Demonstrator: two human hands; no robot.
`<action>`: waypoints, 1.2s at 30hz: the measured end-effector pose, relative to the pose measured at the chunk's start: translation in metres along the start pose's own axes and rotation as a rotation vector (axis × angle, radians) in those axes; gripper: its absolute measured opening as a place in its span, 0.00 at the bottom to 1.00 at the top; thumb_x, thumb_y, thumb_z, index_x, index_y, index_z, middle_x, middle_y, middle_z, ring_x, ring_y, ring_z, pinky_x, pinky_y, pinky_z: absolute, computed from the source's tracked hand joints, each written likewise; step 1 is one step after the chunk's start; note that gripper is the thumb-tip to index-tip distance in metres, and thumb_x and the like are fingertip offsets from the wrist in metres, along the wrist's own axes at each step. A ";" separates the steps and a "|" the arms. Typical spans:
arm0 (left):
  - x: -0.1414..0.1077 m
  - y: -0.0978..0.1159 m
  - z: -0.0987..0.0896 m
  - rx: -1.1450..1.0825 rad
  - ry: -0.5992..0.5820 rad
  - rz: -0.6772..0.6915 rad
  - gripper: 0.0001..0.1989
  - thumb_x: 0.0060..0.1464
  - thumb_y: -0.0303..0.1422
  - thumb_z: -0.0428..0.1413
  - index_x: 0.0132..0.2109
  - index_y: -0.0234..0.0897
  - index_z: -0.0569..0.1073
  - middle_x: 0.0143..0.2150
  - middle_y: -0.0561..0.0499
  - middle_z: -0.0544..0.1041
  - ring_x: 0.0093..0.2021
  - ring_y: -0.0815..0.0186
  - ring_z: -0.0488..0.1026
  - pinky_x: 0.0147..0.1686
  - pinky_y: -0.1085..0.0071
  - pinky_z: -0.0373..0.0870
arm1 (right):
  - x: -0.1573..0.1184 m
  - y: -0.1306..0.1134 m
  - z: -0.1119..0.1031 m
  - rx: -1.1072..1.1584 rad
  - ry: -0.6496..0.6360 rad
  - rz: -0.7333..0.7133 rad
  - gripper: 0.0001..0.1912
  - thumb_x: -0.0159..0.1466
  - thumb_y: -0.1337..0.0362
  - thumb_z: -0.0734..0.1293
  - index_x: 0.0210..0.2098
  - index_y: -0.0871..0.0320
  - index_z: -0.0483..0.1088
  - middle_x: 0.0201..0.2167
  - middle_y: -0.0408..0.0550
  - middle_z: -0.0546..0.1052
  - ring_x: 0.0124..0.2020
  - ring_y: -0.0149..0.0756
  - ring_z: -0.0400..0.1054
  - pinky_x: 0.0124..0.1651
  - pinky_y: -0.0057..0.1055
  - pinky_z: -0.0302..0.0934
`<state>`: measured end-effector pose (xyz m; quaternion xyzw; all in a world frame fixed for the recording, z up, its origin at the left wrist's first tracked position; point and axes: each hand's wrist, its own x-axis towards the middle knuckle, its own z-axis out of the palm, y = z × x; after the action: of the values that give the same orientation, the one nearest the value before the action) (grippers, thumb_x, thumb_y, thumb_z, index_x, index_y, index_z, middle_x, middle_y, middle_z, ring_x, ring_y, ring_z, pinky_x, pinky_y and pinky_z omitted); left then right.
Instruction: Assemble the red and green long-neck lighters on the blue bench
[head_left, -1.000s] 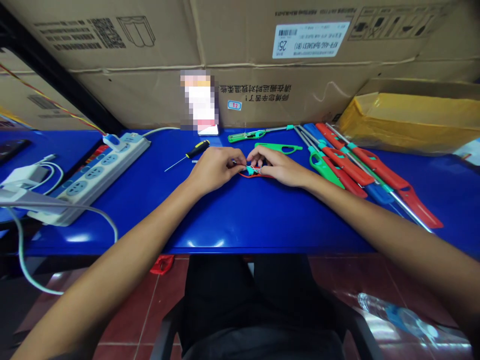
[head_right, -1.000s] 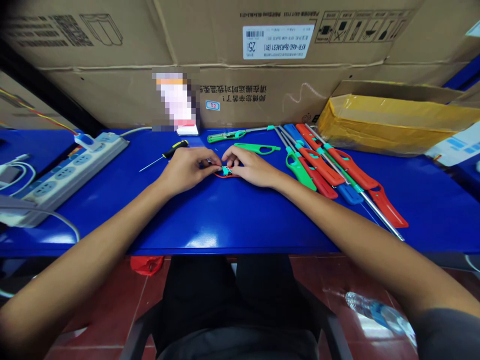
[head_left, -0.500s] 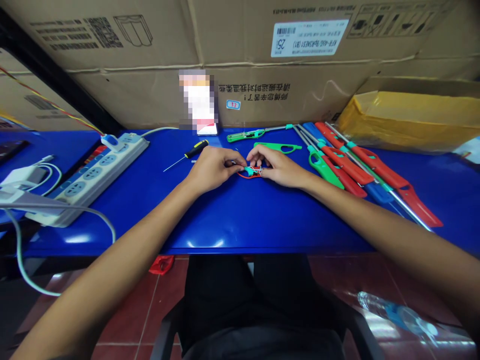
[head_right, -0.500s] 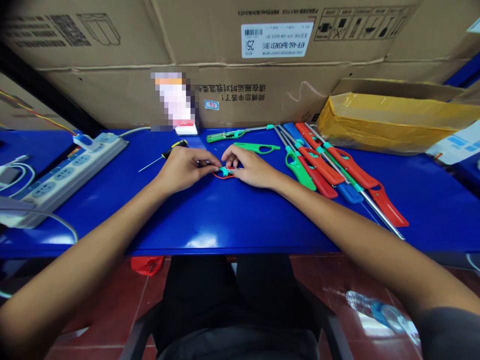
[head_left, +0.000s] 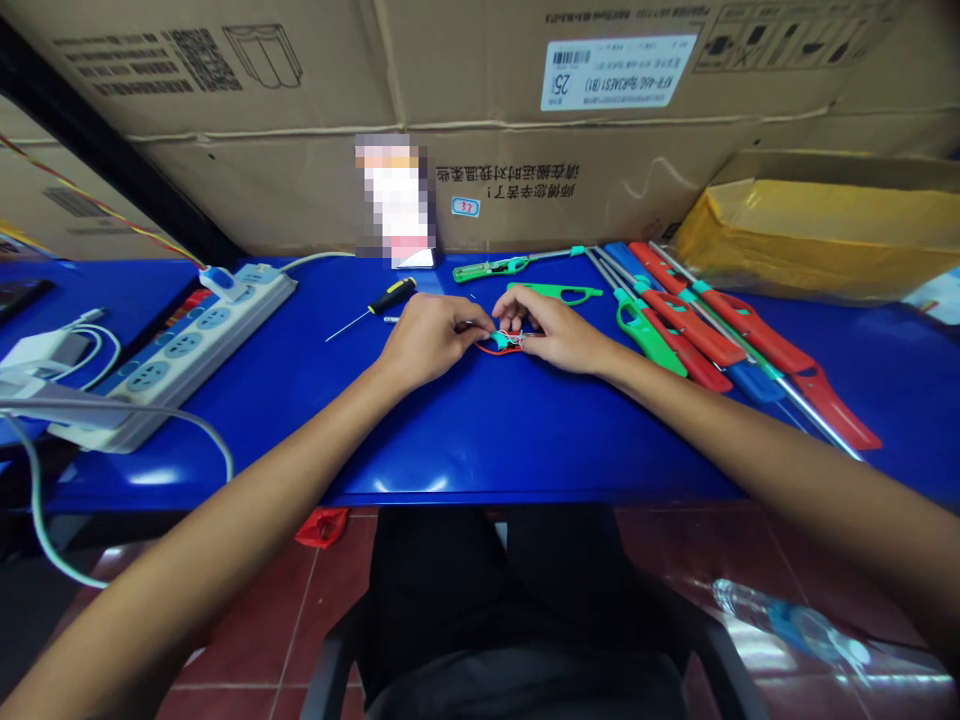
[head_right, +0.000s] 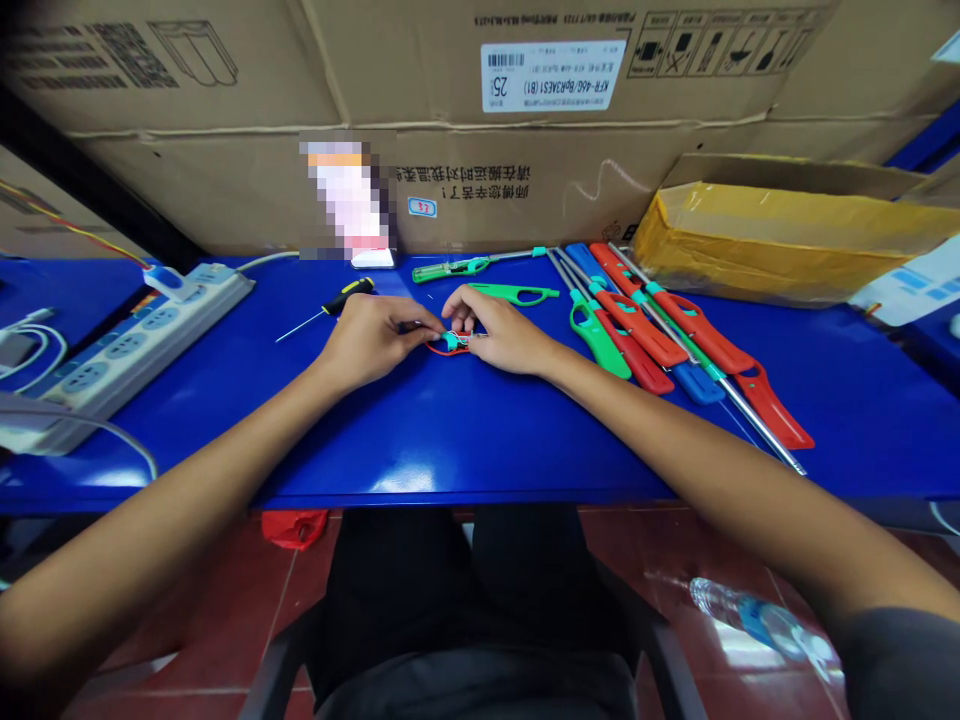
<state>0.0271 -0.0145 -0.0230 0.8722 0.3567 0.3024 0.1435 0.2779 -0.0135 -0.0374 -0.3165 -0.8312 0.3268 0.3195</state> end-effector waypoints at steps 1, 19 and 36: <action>0.000 0.000 0.001 0.006 0.007 -0.002 0.08 0.64 0.27 0.63 0.45 0.41 0.89 0.43 0.50 0.91 0.43 0.60 0.88 0.46 0.65 0.79 | 0.000 0.000 0.000 -0.003 0.008 -0.007 0.24 0.54 0.76 0.66 0.49 0.52 0.69 0.44 0.47 0.79 0.44 0.42 0.72 0.51 0.42 0.68; -0.002 0.001 0.004 0.038 0.036 0.064 0.09 0.63 0.26 0.63 0.45 0.40 0.88 0.42 0.49 0.90 0.41 0.62 0.86 0.43 0.67 0.79 | -0.001 0.000 0.002 -0.029 0.011 -0.013 0.26 0.52 0.77 0.64 0.49 0.52 0.68 0.44 0.47 0.78 0.44 0.43 0.72 0.50 0.42 0.68; -0.004 0.007 0.020 0.035 0.100 0.002 0.12 0.65 0.27 0.59 0.44 0.40 0.89 0.43 0.46 0.90 0.41 0.60 0.86 0.45 0.62 0.80 | -0.003 -0.004 0.004 -0.035 0.034 0.017 0.28 0.47 0.76 0.63 0.47 0.51 0.66 0.43 0.47 0.79 0.43 0.43 0.71 0.48 0.42 0.65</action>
<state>0.0411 -0.0228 -0.0366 0.8586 0.3679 0.3395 0.1100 0.2756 -0.0190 -0.0374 -0.3345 -0.8284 0.3096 0.3254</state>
